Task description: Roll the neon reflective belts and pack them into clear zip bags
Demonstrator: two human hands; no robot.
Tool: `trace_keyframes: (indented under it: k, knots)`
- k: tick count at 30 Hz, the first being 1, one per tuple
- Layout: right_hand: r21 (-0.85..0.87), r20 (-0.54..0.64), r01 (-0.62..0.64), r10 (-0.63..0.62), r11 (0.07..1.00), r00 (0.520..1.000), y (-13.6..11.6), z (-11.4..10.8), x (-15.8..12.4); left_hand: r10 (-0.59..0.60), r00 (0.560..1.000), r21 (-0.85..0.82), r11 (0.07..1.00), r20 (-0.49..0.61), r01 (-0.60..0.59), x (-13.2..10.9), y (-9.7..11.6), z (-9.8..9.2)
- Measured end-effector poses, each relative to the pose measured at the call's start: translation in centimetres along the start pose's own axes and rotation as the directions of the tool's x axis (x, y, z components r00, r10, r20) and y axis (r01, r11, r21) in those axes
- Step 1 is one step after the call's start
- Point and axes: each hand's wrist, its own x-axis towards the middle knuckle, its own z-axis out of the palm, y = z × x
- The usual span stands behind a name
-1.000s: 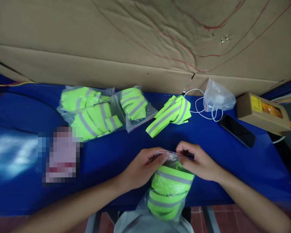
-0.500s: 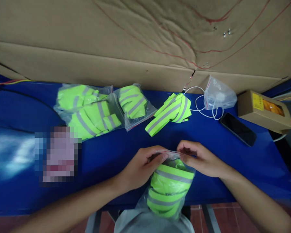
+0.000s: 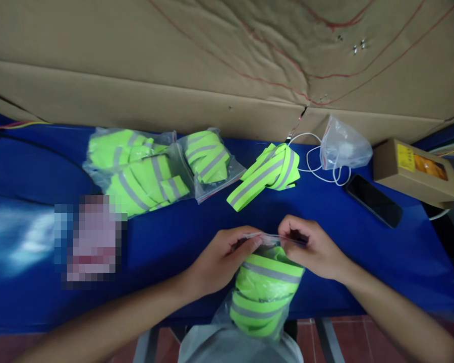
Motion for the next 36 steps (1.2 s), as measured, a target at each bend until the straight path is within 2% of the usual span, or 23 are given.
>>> trace_keyframes:
  k: [11, 23, 34, 36]
  knots:
    - [0.009, 0.037, -0.029, 0.029, 1.0, 0.999, -0.12, 0.26, 0.07, -0.002, 1.0, -0.002, 1.0, 0.029, 0.002, -0.08, -0.28, 0.21]
    - [-0.034, 0.055, 0.012, -0.01, 0.999, 0.998, -0.24, 0.48, -0.26, -0.021, 0.998, 0.025, 0.999, 0.064, 0.02, -0.09, 0.17, 0.51]
    - [-0.079, 0.095, 0.026, -0.019, 0.997, 0.995, -0.69, 0.23, -0.05, -0.07, 0.992, 0.047, 0.997, 0.102, 0.066, -0.14, 0.05, 0.68]
    - [-0.092, 0.091, 0.023, -0.014, 0.996, 0.996, -0.6, 0.14, -0.01, -0.091, 0.993, 0.016, 0.996, 0.079, 0.09, -0.19, 0.08, 0.67]
